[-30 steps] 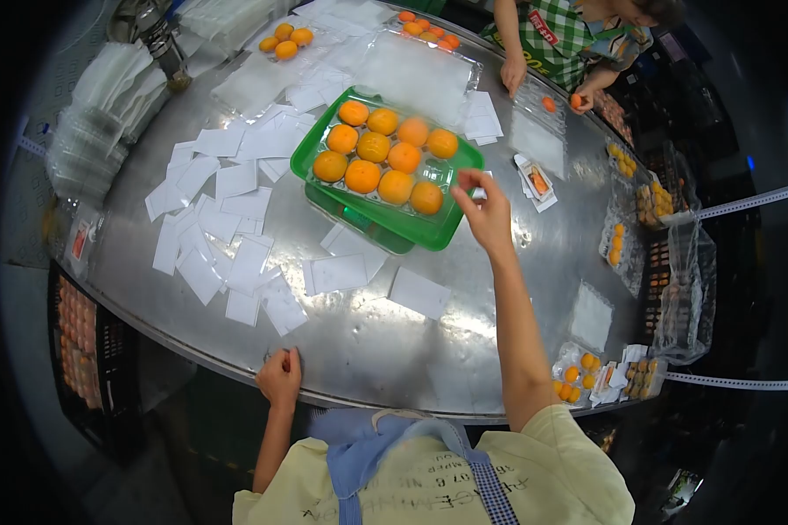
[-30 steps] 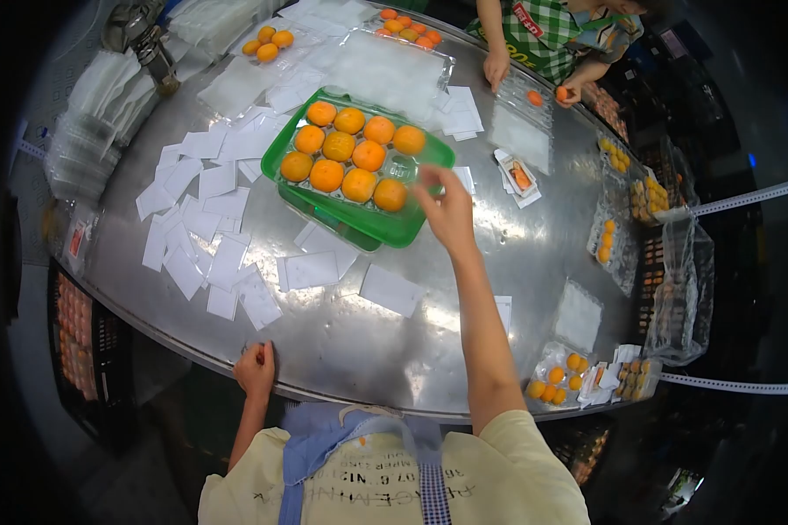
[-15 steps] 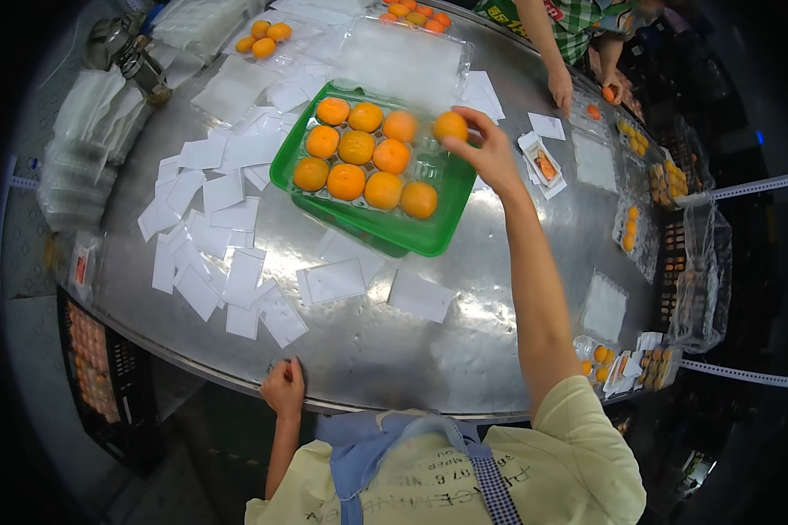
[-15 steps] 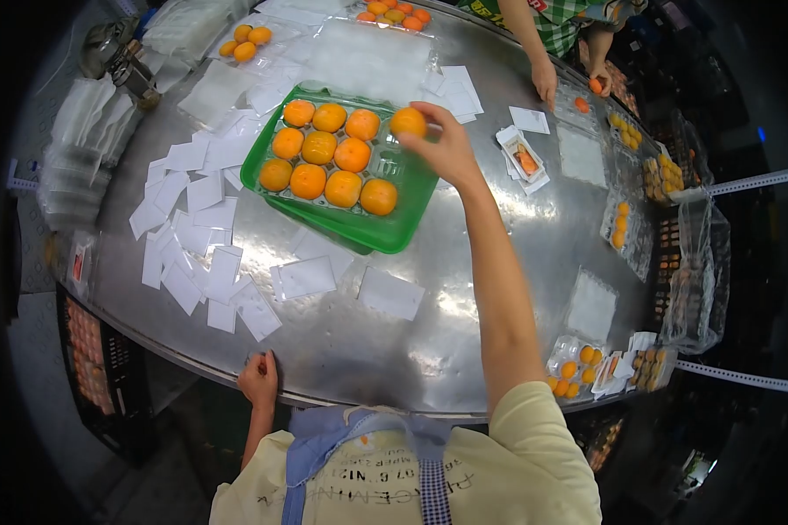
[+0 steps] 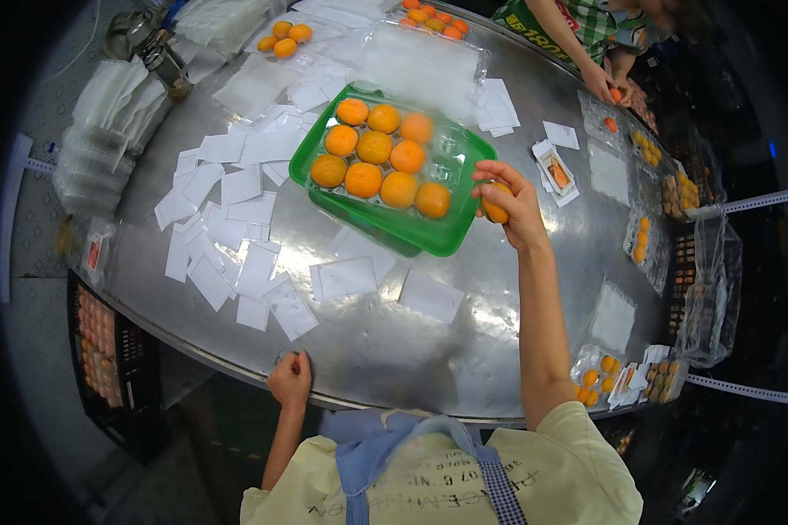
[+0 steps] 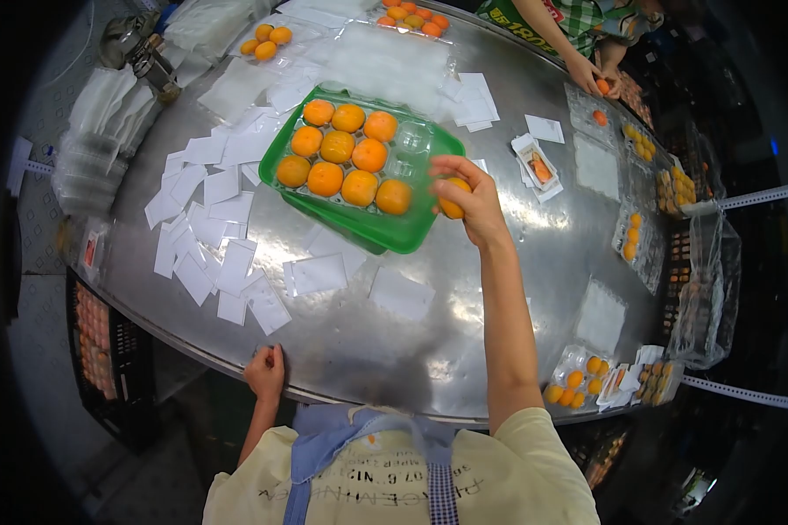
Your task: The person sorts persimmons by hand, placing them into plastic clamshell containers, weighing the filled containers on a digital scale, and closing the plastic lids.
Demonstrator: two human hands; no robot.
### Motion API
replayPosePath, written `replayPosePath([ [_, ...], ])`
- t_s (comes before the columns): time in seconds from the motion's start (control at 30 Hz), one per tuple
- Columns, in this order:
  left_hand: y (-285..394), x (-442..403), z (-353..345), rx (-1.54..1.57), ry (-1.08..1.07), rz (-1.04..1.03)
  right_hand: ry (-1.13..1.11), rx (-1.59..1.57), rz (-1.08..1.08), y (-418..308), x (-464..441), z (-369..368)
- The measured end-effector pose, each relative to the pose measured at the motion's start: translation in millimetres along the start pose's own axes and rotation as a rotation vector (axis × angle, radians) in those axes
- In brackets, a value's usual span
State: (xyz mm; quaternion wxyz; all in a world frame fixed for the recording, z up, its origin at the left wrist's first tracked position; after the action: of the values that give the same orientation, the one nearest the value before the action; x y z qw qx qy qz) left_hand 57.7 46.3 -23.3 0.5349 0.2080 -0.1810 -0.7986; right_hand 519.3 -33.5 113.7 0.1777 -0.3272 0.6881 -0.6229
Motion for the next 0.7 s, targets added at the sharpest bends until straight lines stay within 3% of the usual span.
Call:
replayPosePath([
  [0.13,0,0,1,0.015,0.028,0.009,-0.056,0.091,0.127,-13,-18,-23],
  [0.23,-1,1,2,0.018,0.036,0.011,-0.073,0.218,0.087,-16,-30,-33],
  [0.33,-4,1,1,0.016,0.041,-0.003,0.047,0.526,0.107,-21,-54,-41],
  [0.47,0,-1,5,0.032,0.049,-0.011,0.02,1.119,0.442,-28,-93,-63],
  [0.57,1,-3,6,0.042,0.043,-0.002,-0.048,1.369,0.478,-25,-115,-79],
  [0.7,-1,-3,6,0.038,0.029,0.004,-0.216,1.427,0.285,-27,-127,-90],
])
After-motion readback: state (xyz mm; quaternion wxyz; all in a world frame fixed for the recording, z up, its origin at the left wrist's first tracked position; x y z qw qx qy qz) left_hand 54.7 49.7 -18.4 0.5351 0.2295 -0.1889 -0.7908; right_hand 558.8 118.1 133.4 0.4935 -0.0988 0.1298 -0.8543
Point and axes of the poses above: each hand's wrist, its own x-axis away from the middle knuckle, its own z-axis out of the back of the hand, y = z × x, the point moved 4 cm from there along -x, towards the middle knuckle, and after that the axes turned 8 degrees about y, right-handed, at the moved point
